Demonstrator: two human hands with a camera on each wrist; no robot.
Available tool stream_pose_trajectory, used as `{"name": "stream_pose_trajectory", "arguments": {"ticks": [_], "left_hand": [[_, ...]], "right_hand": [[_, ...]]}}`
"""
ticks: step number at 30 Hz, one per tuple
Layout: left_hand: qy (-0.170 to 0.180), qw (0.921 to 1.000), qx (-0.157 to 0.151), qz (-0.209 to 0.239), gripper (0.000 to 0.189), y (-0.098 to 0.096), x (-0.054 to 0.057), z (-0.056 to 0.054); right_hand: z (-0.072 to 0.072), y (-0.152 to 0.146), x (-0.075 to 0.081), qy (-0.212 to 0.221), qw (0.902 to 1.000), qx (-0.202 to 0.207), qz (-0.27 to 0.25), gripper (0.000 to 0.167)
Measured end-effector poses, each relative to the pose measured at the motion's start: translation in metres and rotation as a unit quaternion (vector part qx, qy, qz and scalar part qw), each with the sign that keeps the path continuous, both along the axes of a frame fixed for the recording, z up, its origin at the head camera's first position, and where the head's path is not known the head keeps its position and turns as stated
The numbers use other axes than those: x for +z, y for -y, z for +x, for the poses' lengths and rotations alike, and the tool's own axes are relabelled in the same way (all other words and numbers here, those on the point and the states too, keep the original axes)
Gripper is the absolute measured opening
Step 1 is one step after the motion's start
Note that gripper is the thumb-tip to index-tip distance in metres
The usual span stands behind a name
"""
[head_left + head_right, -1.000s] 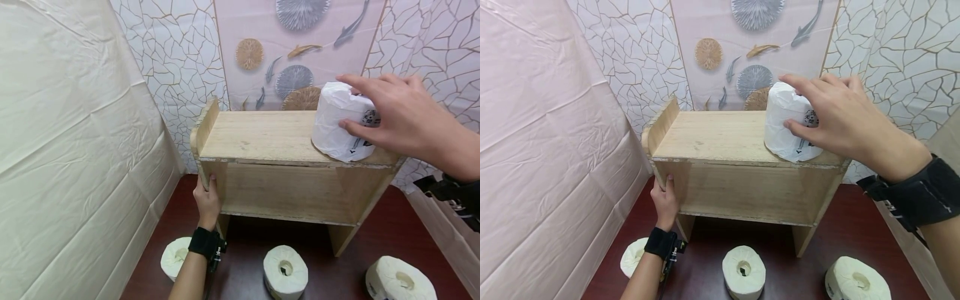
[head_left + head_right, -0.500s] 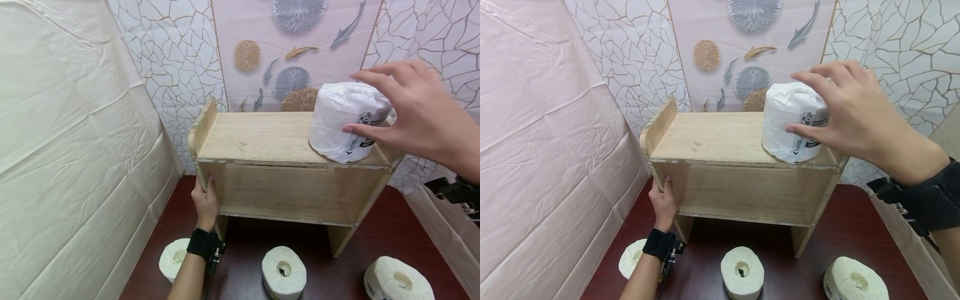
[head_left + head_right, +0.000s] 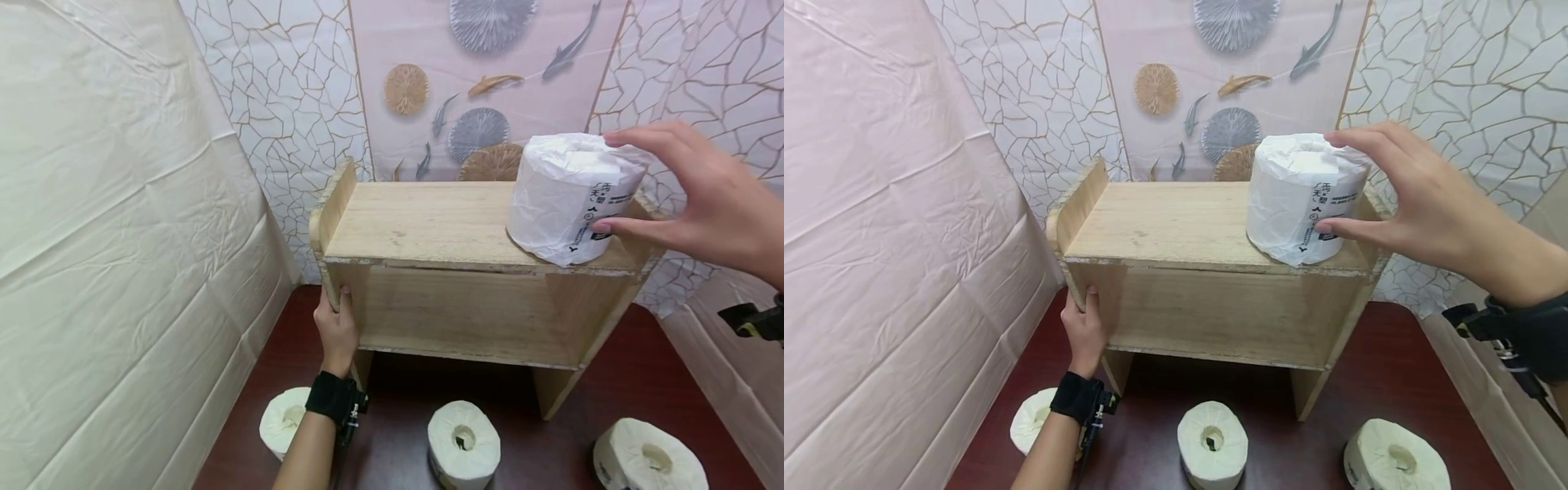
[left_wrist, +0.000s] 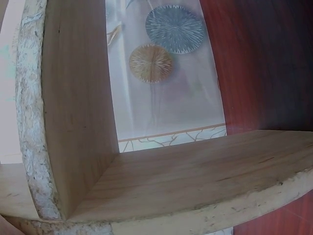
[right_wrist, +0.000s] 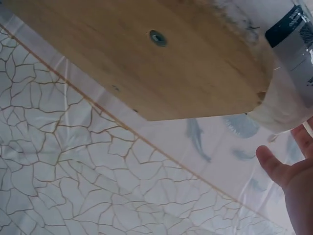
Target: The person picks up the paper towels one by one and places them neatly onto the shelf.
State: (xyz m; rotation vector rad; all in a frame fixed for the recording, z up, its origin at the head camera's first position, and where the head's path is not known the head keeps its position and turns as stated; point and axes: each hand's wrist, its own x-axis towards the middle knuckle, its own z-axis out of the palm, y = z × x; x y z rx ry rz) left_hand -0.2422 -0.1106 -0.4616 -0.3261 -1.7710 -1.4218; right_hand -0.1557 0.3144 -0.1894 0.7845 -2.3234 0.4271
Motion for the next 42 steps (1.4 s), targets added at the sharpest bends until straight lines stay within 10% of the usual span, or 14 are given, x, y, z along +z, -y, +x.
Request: {"name": "stream_pose_trajectory", "arguments": {"ticks": [13,33,42], "left_hand": [[-0.008,0.9999,-0.007,-0.007,0.039,-0.001,0.001,0.000],[-0.007,0.9999,-0.007,0.005,0.038,-0.001,0.002,-0.001],[-0.005,1.0000,-0.002,0.005,0.037,-0.006,0.019,0.014]], "right_hand": [[-0.011,-0.015,-0.008,0.021,0.9971,0.073,-0.007,0.106],[-0.017,-0.008,-0.014,-0.005,0.9976,0.067,-0.016,0.104],[-0.021,-0.004,-0.007,0.000,0.9957,0.091,-0.020,0.101]]}}
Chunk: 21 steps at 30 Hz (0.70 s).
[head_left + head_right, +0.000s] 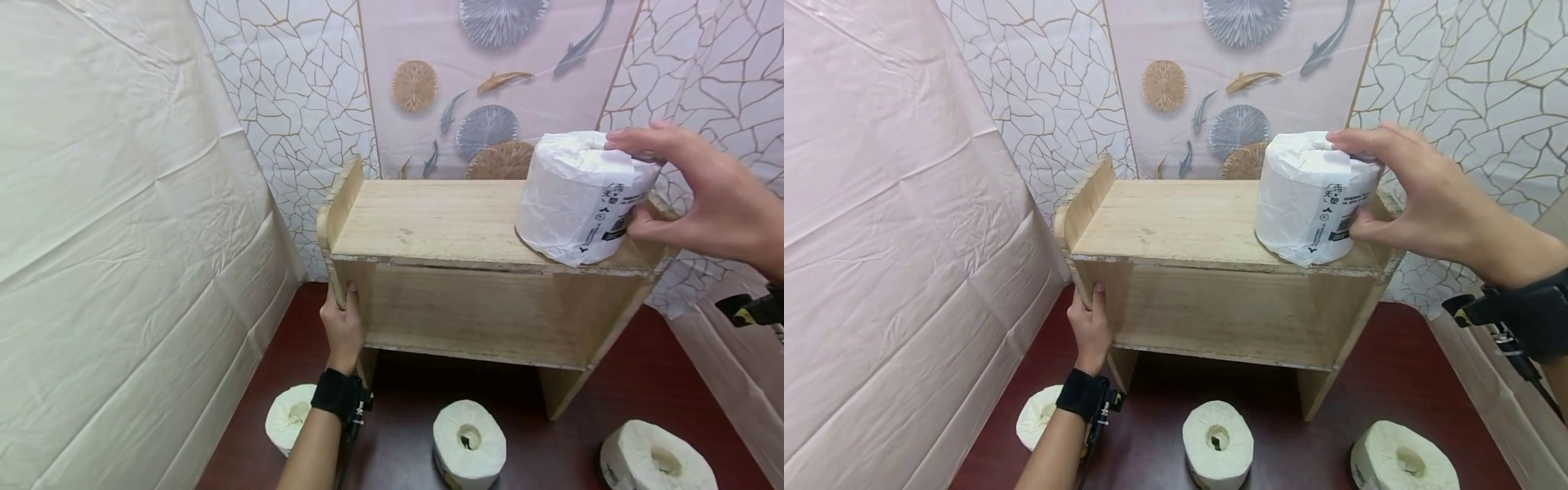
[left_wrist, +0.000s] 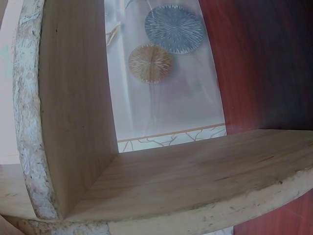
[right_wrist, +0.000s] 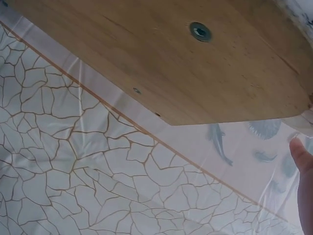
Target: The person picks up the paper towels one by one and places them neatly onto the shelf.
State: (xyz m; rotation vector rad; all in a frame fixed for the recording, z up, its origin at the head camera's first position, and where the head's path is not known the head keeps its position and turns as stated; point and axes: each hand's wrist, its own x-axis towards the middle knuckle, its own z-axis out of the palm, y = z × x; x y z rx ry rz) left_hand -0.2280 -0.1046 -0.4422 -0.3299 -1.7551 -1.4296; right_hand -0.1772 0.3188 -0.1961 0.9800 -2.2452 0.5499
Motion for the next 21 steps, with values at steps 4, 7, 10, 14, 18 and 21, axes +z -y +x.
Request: {"name": "stream_pose_trajectory", "arguments": {"ticks": [4,7,10,14,18,21], "left_hand": [[-0.005,1.0000,0.003,-0.002,0.037,-0.001,0.004,0.005],[-0.003,1.0000,0.005,0.000,0.036,0.000,0.000,0.002],[0.005,1.0000,0.003,0.002,0.036,0.001,-0.006,-0.003],[0.007,1.0000,-0.004,-0.001,0.035,0.001,-0.007,-0.004],[-0.005,0.9999,-0.010,-0.001,0.033,-0.001,0.002,0.003],[-0.013,0.9999,-0.006,0.000,0.033,-0.001,0.007,0.006]], "right_hand": [[0.000,0.001,0.001,0.010,0.9999,-0.005,0.000,0.103],[0.001,0.001,0.004,0.018,0.9997,-0.014,0.004,0.104],[0.003,0.001,0.006,0.025,0.9990,-0.034,0.012,0.102],[0.006,0.001,0.009,0.020,0.9980,-0.053,0.030,0.099],[0.005,0.004,0.015,0.002,0.9980,-0.041,0.048,0.097],[0.006,0.005,0.018,-0.001,0.9974,-0.046,0.055,0.099]]}}
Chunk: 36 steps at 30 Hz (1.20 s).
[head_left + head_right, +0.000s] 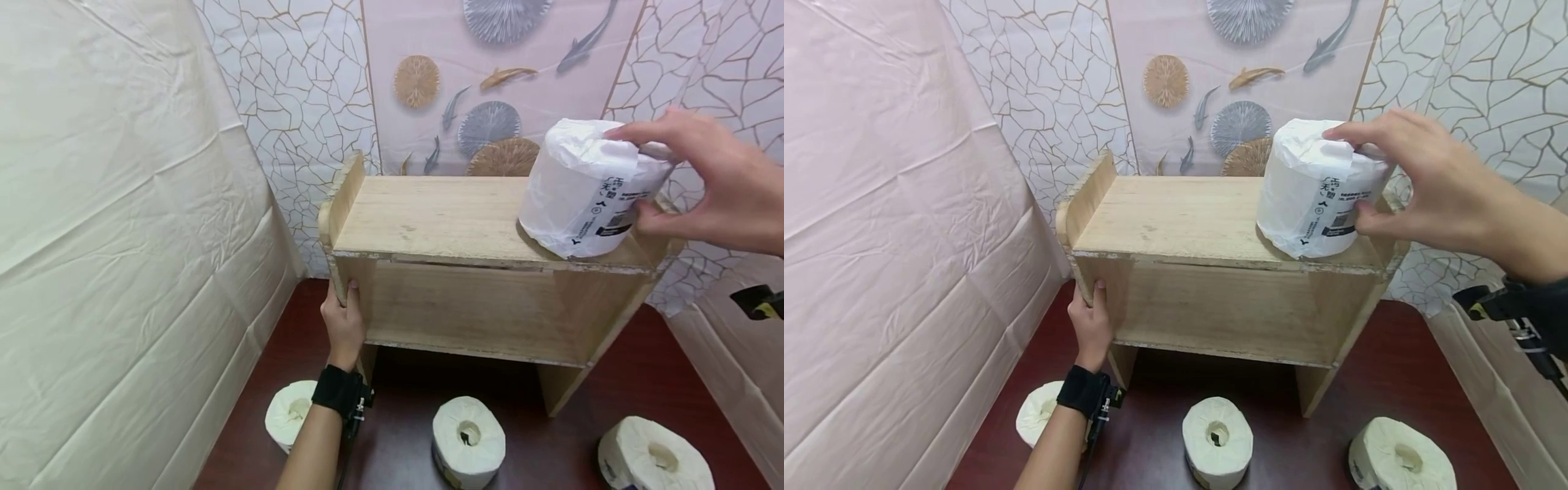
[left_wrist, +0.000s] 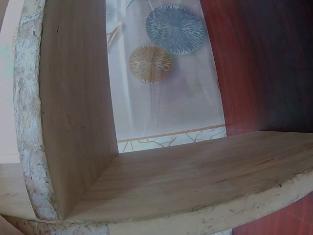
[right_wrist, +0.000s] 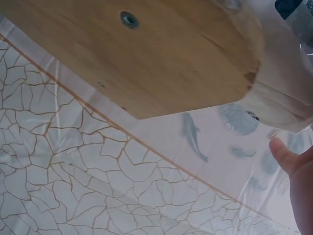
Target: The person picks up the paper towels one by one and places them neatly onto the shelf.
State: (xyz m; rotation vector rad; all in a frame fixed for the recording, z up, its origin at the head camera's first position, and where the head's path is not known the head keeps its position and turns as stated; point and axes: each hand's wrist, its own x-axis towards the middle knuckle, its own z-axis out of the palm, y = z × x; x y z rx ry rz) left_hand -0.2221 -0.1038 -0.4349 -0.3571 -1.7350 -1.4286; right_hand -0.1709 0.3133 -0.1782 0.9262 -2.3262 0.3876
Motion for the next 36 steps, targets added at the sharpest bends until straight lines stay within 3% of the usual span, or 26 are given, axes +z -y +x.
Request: {"name": "stream_pose_trajectory", "arguments": {"ticks": [5,12,15,24,36], "left_hand": [[0.001,1.0000,0.002,0.002,0.031,0.000,0.000,-0.001],[0.010,0.9999,0.009,0.004,0.033,0.005,-0.021,-0.019],[0.010,0.9999,0.011,0.006,0.036,0.006,-0.026,-0.022],[-0.008,1.0000,0.000,-0.003,0.037,0.008,-0.025,-0.021],[0.019,0.9998,0.001,0.004,0.039,0.003,-0.023,-0.019]], "right_hand": [[0.004,0.005,0.005,0.002,0.9999,-0.013,-0.011,0.105],[0.010,0.014,0.013,0.013,0.9993,-0.034,0.014,0.107],[0.010,0.018,0.016,0.015,0.9985,-0.042,0.030,0.104],[0.014,0.023,0.015,0.015,0.9971,-0.068,0.032,0.097],[0.017,0.035,0.020,0.032,0.9932,-0.107,0.031,0.102]]}}
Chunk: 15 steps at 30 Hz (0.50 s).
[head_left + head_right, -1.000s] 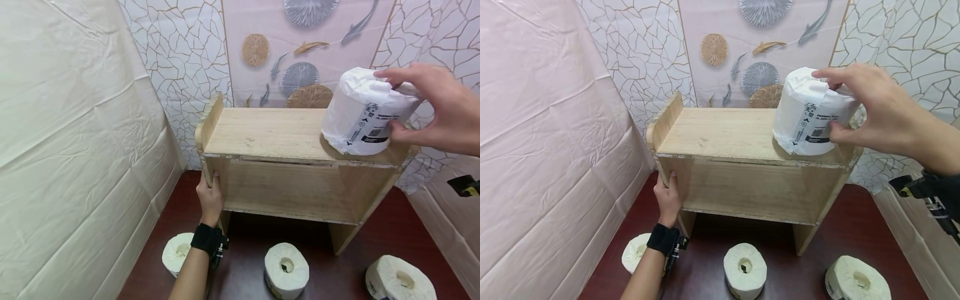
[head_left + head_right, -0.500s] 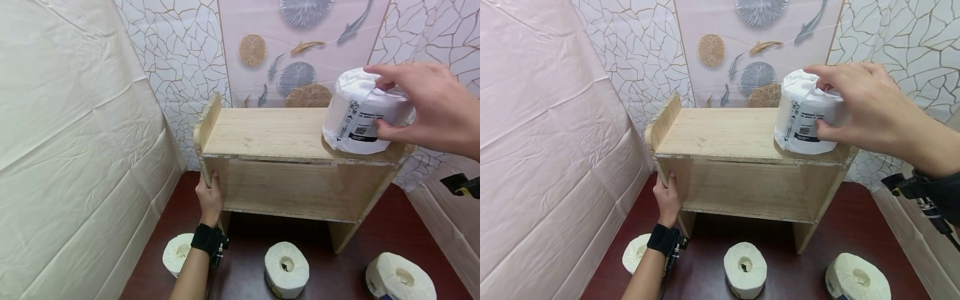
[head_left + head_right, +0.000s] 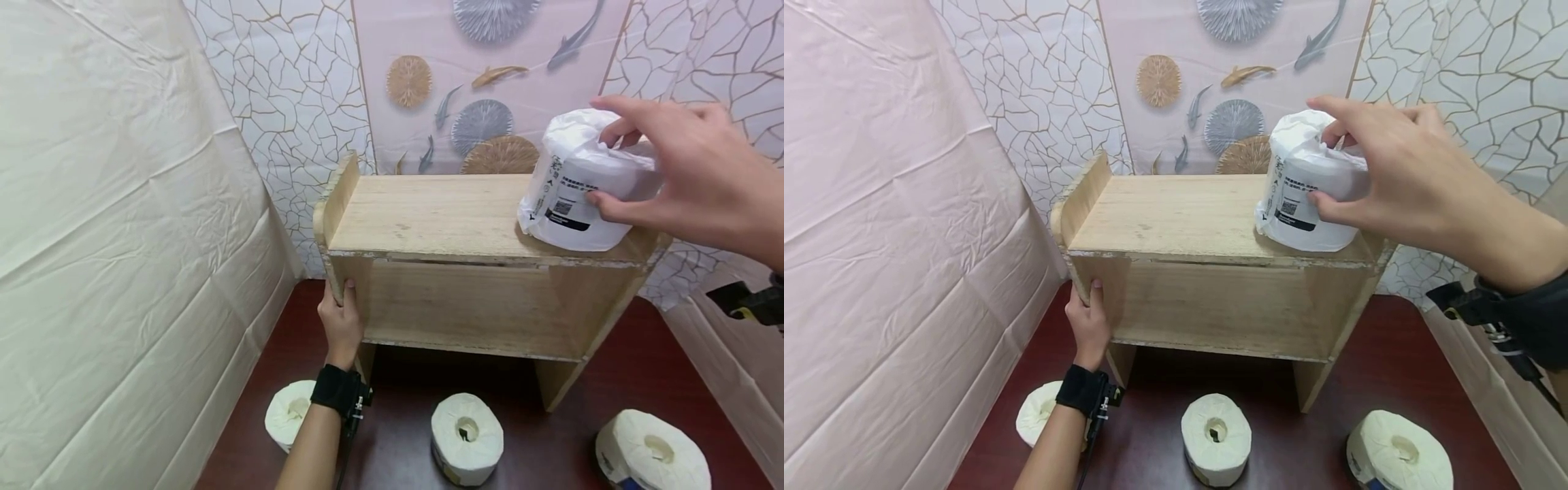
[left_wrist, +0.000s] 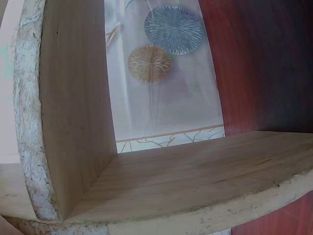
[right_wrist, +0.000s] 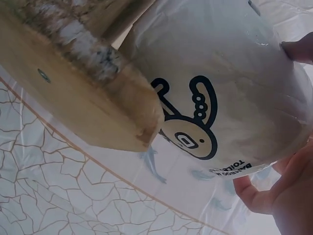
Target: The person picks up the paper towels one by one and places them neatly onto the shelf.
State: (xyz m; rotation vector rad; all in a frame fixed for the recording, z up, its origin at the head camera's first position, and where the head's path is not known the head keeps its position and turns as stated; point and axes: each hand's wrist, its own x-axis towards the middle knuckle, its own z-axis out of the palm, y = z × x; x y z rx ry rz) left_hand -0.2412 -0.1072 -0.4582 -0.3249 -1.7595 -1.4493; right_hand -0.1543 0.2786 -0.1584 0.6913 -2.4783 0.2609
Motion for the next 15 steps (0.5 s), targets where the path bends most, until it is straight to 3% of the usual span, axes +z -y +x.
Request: {"name": "stream_pose_trajectory", "arguments": {"ticks": [15], "left_hand": [[-0.014,0.9999,-0.008,0.000,0.040,0.0034,-0.0028,0.0002]], "right_hand": [[-0.0054,0.0080,0.0037,0.016,0.9989,-0.043,0.008,0.108]]}}
